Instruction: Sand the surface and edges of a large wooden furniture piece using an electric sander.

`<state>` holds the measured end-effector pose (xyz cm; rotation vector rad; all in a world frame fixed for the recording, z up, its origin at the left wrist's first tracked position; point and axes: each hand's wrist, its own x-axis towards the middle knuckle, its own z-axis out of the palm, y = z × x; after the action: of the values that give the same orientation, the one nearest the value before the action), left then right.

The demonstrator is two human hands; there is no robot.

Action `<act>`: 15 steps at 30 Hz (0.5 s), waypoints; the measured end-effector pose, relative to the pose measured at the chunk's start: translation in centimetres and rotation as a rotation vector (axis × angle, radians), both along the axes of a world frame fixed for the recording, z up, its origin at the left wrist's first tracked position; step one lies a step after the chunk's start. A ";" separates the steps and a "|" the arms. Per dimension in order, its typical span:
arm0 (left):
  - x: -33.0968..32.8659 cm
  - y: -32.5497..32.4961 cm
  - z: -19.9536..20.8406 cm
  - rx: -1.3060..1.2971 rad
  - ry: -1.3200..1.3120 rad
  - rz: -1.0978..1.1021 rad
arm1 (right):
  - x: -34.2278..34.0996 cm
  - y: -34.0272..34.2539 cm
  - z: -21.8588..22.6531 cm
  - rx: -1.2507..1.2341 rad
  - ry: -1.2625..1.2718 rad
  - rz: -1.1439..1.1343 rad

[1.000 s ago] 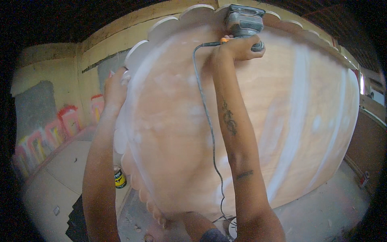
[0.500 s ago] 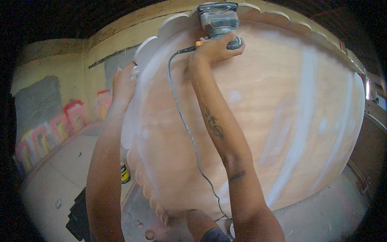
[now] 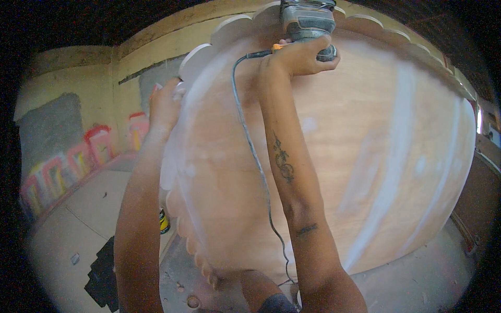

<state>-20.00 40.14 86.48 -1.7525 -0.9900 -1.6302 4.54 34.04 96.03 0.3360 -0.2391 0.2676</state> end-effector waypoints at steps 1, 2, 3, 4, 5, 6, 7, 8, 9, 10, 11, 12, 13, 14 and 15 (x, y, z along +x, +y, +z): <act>0.4 0.0 -0.1 0.030 0.004 -0.059 | 0.4 0.0 -0.1 0.009 0.012 -0.007; 0.8 -0.2 0.0 0.028 0.004 -0.063 | 0.6 0.0 -0.1 0.007 0.012 -0.011; 1.2 -0.4 0.0 0.004 0.002 -0.048 | 0.8 0.1 -0.2 -0.003 -0.002 0.010; 1.0 -0.7 0.0 -0.019 -0.001 -0.022 | 0.3 0.0 -0.3 -0.013 -0.016 0.042; 0.9 -0.8 0.0 -0.021 -0.002 -0.017 | -0.2 -0.1 -0.4 -0.015 -0.017 0.047; 0.9 -0.8 0.0 -0.010 0.003 -0.005 | -0.6 -0.3 -0.5 -0.015 -0.030 0.037; 0.8 -1.0 -0.1 0.001 0.007 0.009 | -1.1 -0.4 -0.7 -0.015 -0.044 0.029; 0.7 -1.0 -0.2 -0.003 0.004 0.013 | -1.2 -0.5 -0.9 -0.019 -0.047 0.033; 0.7 -1.1 -0.3 0.007 0.014 0.017 | -1.2 -0.6 -1.2 -0.013 -0.065 0.002; 0.9 -1.2 -0.2 0.019 0.023 0.020 | -1.2 -0.7 -1.3 -0.005 -0.085 -0.030; 1.0 -1.3 -0.2 0.017 0.019 0.020 | -1.1 -0.8 -1.3 -0.006 -0.089 -0.030; 1.1 -1.4 -0.1 0.012 0.020 0.026 | -1.0 -0.9 -1.3 -0.007 -0.088 -0.028; 1.0 -1.4 -0.2 0.004 0.021 0.036 | -1.1 -0.9 -1.4 -0.011 -0.087 -0.023; 0.9 -1.4 -0.2 0.001 0.019 0.039 | -1.2 -1.0 -1.4 -0.014 -0.090 -0.020; 0.7 -1.5 -0.2 0.004 0.017 0.044 | -1.3 -1.1 -1.3 -0.012 -0.077 -0.018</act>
<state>-19.27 38.69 86.29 -1.7269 -1.0105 -1.5867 3.23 32.95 94.72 0.3120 -0.3165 0.2646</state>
